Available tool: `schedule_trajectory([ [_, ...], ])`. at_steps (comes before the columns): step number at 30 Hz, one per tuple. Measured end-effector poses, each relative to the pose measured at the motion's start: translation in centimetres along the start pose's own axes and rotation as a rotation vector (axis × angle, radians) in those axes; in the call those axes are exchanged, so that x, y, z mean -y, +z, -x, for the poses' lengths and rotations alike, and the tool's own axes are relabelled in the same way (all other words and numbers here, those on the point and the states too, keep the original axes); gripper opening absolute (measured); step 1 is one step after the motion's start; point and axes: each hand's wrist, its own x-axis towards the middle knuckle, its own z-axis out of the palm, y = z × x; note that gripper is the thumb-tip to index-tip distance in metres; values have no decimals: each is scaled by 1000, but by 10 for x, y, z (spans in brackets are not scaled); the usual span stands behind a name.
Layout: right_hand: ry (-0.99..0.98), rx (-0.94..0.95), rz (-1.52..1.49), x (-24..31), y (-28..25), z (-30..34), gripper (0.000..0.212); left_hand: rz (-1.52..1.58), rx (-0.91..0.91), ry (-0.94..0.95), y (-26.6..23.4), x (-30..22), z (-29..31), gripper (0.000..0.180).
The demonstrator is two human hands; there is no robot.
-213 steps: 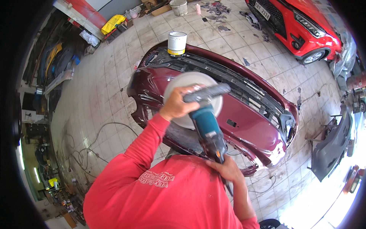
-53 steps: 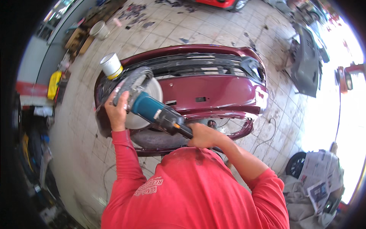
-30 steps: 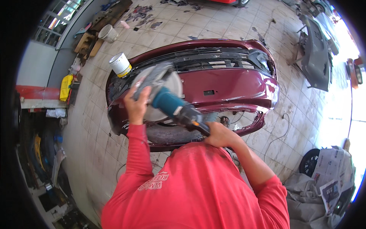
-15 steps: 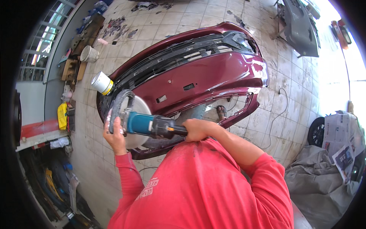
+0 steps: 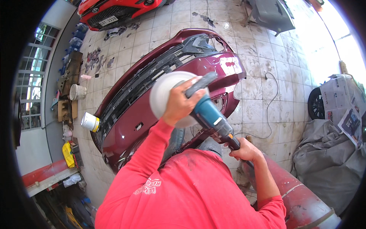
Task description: The person uses a rotary polisher with a buffing pad to polish the surface of a maroon car bumper. They move the tool across the bumper in sweeping motions, occasionally pausing to reposition or wipe the surface.
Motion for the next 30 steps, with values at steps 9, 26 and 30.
schedule_trajectory([
  [9,55,-14,73,1,3,-7,42,-4,-33,-41,3,10,11,46],
  [26,-424,404,644,132,52,-116,44,-166,-769,-410,-162,5,158,45],
  [30,-376,377,578,121,-11,-108,47,-185,-653,-284,-115,4,98,43],
])
